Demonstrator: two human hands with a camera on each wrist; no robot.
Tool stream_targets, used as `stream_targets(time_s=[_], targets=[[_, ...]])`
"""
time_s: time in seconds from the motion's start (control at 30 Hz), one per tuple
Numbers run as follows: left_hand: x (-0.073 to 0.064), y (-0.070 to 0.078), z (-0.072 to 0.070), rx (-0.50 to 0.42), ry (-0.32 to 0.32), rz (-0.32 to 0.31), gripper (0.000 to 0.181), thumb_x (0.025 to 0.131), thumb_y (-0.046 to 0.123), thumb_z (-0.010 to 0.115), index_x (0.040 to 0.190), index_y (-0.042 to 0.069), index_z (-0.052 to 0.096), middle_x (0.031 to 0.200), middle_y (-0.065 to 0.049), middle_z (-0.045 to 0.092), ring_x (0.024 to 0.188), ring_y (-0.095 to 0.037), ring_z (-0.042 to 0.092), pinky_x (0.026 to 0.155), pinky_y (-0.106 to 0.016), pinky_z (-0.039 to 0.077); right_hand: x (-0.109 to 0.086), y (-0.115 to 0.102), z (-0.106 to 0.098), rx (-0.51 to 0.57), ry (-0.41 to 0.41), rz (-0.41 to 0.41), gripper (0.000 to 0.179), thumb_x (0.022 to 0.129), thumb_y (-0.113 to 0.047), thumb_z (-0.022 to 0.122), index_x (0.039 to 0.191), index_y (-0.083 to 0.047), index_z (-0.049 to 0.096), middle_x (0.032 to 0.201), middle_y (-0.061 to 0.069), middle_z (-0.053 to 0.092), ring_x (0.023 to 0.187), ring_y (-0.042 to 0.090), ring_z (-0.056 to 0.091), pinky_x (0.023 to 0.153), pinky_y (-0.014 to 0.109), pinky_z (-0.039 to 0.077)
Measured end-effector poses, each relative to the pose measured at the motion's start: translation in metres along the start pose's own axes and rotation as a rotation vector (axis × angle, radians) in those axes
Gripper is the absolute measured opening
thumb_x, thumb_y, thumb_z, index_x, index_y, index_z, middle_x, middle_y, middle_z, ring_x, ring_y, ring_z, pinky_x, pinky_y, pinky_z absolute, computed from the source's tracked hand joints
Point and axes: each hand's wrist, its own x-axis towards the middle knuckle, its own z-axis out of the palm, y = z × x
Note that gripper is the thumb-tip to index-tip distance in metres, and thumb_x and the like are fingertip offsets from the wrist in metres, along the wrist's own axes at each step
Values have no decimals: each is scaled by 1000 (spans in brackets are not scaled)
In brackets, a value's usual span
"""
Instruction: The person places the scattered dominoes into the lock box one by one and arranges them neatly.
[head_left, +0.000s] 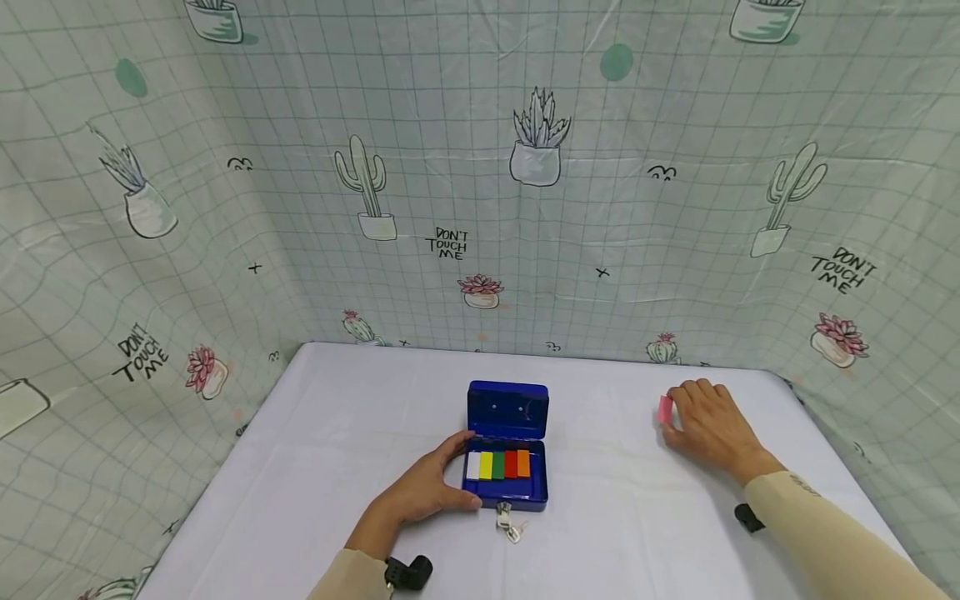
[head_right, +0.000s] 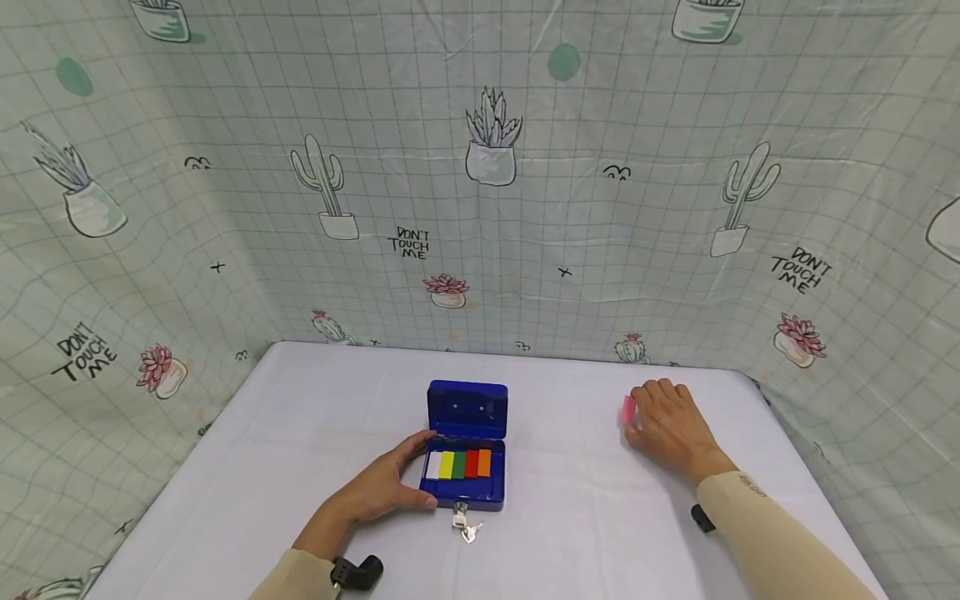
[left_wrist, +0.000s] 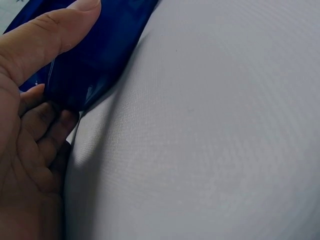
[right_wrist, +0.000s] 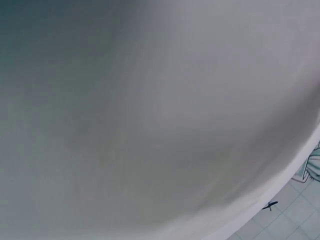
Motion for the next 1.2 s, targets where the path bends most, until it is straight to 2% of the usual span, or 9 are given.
stream_targets(time_s=[0.27, 0.57, 1.2], targets=[[-1, -1, 0, -2, -3, 5, 107, 76, 29, 97, 164, 20, 37, 168, -15, 41, 157, -41, 33, 125, -71, 20, 4, -10, 1, 5, 33, -16, 36, 78, -27, 67, 100, 0, 63, 91, 14, 60, 85, 36, 55, 72, 46, 41], [0, -2, -1, -2, -12, 18, 106, 77, 29, 96, 164, 19, 37, 167, -16, 41, 156, -41, 33, 125, -71, 20, 8, -23, -1, 17, 9, -26, 40, 78, -29, 72, 103, 1, 64, 95, 14, 62, 87, 34, 55, 76, 47, 43], [1, -2, -2, -18, -15, 17, 108, 76, 29, 96, 165, 19, 36, 168, -15, 40, 157, -39, 33, 126, -69, 21, 23, -60, -2, 43, 53, -84, 34, 80, -30, 65, 99, -2, 65, 91, 11, 62, 83, 30, 54, 74, 42, 42]])
